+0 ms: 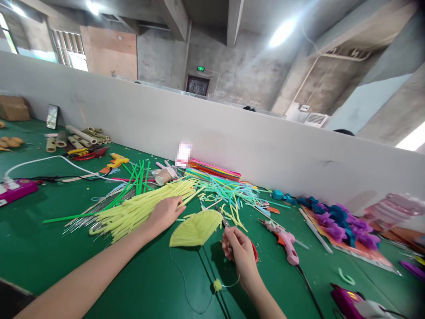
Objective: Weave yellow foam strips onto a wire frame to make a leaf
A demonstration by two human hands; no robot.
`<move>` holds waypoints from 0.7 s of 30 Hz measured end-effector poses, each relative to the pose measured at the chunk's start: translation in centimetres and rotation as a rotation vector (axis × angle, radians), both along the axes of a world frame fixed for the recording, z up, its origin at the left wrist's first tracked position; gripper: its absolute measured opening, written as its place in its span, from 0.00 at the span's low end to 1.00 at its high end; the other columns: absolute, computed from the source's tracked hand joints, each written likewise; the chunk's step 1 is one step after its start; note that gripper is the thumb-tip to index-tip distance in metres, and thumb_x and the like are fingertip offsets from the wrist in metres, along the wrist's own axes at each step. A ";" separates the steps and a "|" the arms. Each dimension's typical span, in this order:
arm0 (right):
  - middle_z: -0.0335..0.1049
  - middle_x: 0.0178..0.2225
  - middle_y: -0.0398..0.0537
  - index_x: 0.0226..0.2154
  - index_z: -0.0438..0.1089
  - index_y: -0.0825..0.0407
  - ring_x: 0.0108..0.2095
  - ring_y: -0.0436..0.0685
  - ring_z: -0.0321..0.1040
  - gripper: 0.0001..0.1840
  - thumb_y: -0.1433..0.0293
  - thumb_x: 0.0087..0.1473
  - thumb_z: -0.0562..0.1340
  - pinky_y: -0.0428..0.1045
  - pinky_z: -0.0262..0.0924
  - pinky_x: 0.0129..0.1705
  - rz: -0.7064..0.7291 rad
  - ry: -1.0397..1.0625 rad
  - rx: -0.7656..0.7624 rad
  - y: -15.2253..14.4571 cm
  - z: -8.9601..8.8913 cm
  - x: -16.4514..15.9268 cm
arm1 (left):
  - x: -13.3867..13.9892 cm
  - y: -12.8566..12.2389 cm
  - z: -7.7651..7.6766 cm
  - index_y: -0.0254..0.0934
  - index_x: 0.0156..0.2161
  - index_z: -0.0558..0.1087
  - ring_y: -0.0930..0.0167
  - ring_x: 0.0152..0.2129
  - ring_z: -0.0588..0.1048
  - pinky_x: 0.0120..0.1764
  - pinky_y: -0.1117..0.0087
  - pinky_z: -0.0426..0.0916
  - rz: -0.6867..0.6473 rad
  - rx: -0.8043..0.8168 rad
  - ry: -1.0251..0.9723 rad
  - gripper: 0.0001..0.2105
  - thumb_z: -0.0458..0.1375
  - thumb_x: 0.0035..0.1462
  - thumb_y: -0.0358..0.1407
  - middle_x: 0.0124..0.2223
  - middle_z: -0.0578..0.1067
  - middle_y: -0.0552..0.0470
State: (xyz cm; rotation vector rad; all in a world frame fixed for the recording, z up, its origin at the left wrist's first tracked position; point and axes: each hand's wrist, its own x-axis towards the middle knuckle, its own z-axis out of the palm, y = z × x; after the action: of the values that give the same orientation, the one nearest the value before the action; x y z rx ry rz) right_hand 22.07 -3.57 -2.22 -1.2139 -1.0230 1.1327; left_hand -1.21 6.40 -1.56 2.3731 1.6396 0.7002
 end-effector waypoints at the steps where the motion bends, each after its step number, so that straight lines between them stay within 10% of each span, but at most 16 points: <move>1: 0.61 0.15 0.37 0.22 0.63 0.52 0.13 0.43 0.51 0.21 0.52 0.49 0.64 0.39 0.44 0.14 -0.001 -0.002 -0.001 0.0 0.0 0.0 | 0.0 0.0 0.0 0.38 0.33 0.69 0.65 0.30 0.73 0.30 0.70 0.57 0.004 0.009 0.002 0.11 0.50 0.61 0.42 0.32 0.75 0.49; 9: 0.61 0.16 0.37 0.23 0.62 0.52 0.14 0.44 0.52 0.20 0.53 0.49 0.64 0.40 0.45 0.15 -0.048 0.007 0.010 0.0 -0.1 0.3 | 0.4 -0.6 0.6 0.38 0.43 0.72 0.63 0.42 0.72 0.43 0.68 0.62 -0.139 0.055 -0.249 0.18 0.51 0.59 0.49 0.44 0.75 0.46; 14: 0.60 0.17 0.37 0.23 0.63 0.51 0.15 0.45 0.52 0.18 0.55 0.50 0.64 0.41 0.44 0.16 -0.095 0.052 0.089 -0.2 0.3 0.5 | 1.0 -1.2 1.4 0.38 0.41 0.73 0.67 0.37 0.73 0.39 0.70 0.65 -0.424 -0.282 -0.496 0.18 0.52 0.58 0.50 0.40 0.76 0.49; 21: 0.60 0.18 0.37 0.23 0.64 0.51 0.16 0.44 0.51 0.15 0.59 0.52 0.64 0.40 0.48 0.17 -0.192 0.190 0.185 -0.4 0.8 1.0 | 1.1 -1.5 0.9 0.35 0.46 0.66 0.68 0.30 0.75 0.32 0.69 0.68 -0.350 -0.796 -0.855 0.25 0.64 0.46 0.46 0.34 0.75 0.51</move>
State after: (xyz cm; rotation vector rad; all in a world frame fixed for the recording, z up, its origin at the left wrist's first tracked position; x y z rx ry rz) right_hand 23.05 -3.95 -1.45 -1.0135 -0.8288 0.9606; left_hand -0.07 4.93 -0.62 1.4129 0.8557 0.6703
